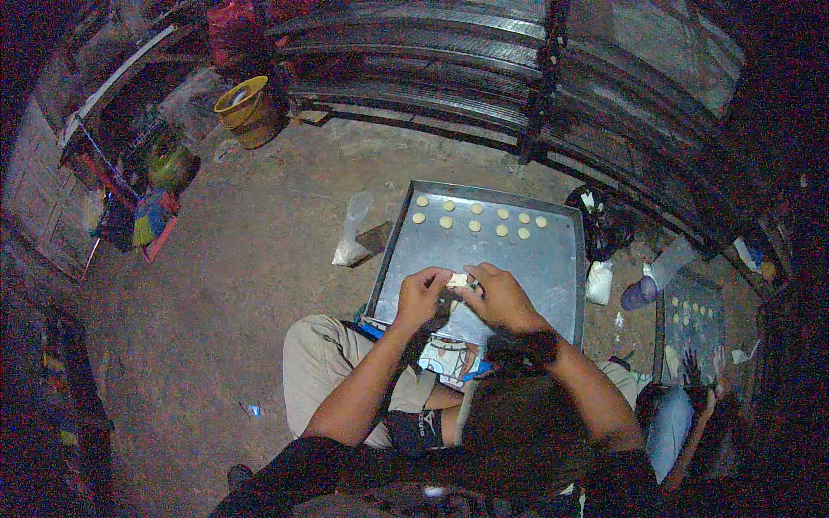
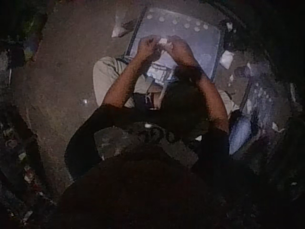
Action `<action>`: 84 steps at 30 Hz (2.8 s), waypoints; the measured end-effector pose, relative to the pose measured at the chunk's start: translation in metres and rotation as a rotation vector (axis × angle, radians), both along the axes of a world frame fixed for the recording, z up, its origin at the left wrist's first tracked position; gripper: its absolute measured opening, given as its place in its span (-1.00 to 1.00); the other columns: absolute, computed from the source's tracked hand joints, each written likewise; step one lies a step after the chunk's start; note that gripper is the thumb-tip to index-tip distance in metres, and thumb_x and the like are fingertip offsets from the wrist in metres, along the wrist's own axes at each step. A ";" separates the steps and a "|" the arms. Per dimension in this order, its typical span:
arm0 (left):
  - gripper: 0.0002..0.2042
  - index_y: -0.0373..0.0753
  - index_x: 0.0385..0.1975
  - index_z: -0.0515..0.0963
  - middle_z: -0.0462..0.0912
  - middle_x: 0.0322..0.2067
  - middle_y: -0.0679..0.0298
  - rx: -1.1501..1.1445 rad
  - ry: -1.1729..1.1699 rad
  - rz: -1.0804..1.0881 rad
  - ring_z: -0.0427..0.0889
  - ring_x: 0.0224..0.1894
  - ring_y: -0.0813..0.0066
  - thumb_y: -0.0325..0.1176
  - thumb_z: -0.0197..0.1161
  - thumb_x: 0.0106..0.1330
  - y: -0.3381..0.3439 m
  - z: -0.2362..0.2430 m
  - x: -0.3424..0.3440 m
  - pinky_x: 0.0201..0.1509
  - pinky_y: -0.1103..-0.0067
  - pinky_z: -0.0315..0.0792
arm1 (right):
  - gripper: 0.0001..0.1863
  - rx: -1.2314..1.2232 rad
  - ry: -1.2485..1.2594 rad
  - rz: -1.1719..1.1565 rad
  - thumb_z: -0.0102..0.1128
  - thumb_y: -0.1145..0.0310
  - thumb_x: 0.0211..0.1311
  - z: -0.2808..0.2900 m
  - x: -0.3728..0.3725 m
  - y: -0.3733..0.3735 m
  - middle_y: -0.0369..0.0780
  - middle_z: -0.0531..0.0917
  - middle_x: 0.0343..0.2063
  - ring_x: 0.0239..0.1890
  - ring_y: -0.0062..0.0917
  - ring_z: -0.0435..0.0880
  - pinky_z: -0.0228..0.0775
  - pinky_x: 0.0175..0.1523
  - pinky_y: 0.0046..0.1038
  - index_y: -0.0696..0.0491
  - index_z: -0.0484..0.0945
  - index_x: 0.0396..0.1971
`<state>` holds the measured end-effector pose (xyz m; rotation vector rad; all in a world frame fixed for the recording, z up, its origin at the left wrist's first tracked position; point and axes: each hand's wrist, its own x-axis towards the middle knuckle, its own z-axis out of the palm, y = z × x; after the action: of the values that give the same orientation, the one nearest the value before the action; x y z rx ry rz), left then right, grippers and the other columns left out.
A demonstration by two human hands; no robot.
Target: The person forms small dough rounds by hand and places them onto a metal tray.
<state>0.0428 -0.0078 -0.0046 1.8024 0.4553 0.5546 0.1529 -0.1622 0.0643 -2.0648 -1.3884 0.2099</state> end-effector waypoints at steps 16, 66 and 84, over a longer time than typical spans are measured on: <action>-0.77 -0.34 -0.05 0.60 0.69 -0.29 0.25 -0.671 -0.015 0.064 0.63 -0.29 0.52 -0.39 0.19 0.38 -0.024 0.004 -0.002 -0.23 0.56 0.53 | -0.85 0.216 0.054 -0.004 0.22 0.36 0.22 -0.009 -0.003 0.002 -0.07 0.60 -0.44 -0.33 -0.11 0.63 0.48 -0.18 -0.24 0.13 0.59 -0.34; -0.65 -0.27 0.01 0.56 0.67 -0.28 0.30 -0.973 0.147 -0.459 0.58 -0.32 0.60 -0.13 0.14 0.44 -0.008 0.019 -0.012 -0.24 0.63 0.46 | -0.73 0.257 -0.093 0.262 0.36 0.35 0.00 0.007 0.005 -0.008 -0.16 0.54 -0.43 -0.40 -0.25 0.60 0.46 -0.31 -0.33 0.09 0.57 -0.29; -0.82 -0.27 -0.41 0.64 0.62 -0.44 0.38 -0.096 0.112 -0.331 0.51 -0.37 0.66 -0.29 0.25 0.34 -0.001 0.020 -0.011 -0.28 0.62 0.39 | -0.73 0.181 0.352 0.196 0.52 0.40 -0.01 0.026 0.006 -0.019 -0.27 0.61 -0.39 -0.32 -0.63 0.58 0.43 -0.23 -0.55 0.12 0.63 -0.32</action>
<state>0.0320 -0.0091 0.0159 1.7738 0.2463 0.2006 0.1594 -0.1809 0.0899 -1.6504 -1.3341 0.4868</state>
